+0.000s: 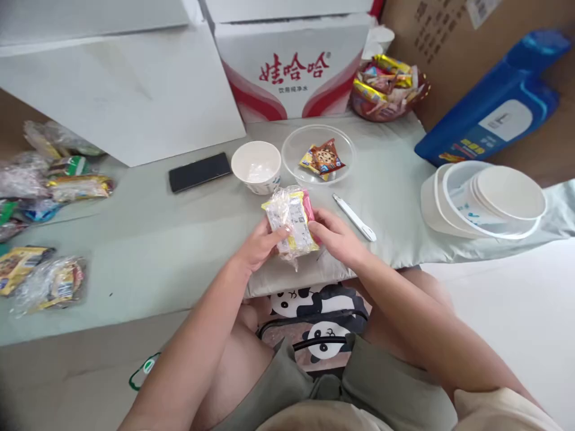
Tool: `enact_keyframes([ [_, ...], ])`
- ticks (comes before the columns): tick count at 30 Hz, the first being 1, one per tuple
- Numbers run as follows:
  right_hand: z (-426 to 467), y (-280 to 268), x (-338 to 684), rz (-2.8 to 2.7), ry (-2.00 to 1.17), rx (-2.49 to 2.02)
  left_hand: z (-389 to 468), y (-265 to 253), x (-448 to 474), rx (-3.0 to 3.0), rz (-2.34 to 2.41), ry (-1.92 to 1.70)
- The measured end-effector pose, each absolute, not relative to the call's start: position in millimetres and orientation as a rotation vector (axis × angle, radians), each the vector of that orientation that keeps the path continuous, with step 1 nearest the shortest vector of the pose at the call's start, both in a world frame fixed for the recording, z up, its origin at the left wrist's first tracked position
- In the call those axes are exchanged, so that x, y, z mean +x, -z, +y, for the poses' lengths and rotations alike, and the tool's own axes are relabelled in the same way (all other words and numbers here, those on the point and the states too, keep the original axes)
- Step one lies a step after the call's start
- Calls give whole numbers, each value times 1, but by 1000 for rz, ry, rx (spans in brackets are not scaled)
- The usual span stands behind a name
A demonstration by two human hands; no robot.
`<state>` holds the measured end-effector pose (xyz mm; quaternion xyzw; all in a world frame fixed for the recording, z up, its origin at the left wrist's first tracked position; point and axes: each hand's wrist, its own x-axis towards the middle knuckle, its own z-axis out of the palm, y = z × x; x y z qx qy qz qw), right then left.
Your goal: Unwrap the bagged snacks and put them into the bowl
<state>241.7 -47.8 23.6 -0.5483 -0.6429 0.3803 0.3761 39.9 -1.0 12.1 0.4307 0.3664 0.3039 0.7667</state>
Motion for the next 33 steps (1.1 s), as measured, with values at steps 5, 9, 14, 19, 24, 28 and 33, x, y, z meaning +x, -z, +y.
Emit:
enact_keyframes([
  [5,-65,-16,273,-1882,-538,-1272,3,-11,53,878,939,-725],
  [9,-59,-9,266,-2061,-502,-1163,5,-16,58,868,960,-747],
  [14,-41,-6,256,-1997,-621,-1144,3,-24,58,925,1018,-588],
  [19,-38,-10,254,-1878,-750,-1061,9,-26,43,1320,1121,-585],
  [24,-42,-16,251,-1812,-873,-1129,14,-17,27,1859,1208,-667],
  [28,-43,-16,242,-1697,-953,-1313,14,-13,24,2002,1069,-622],
  [33,-40,-13,224,-1561,-915,-1441,4,-16,28,2149,924,-569],
])
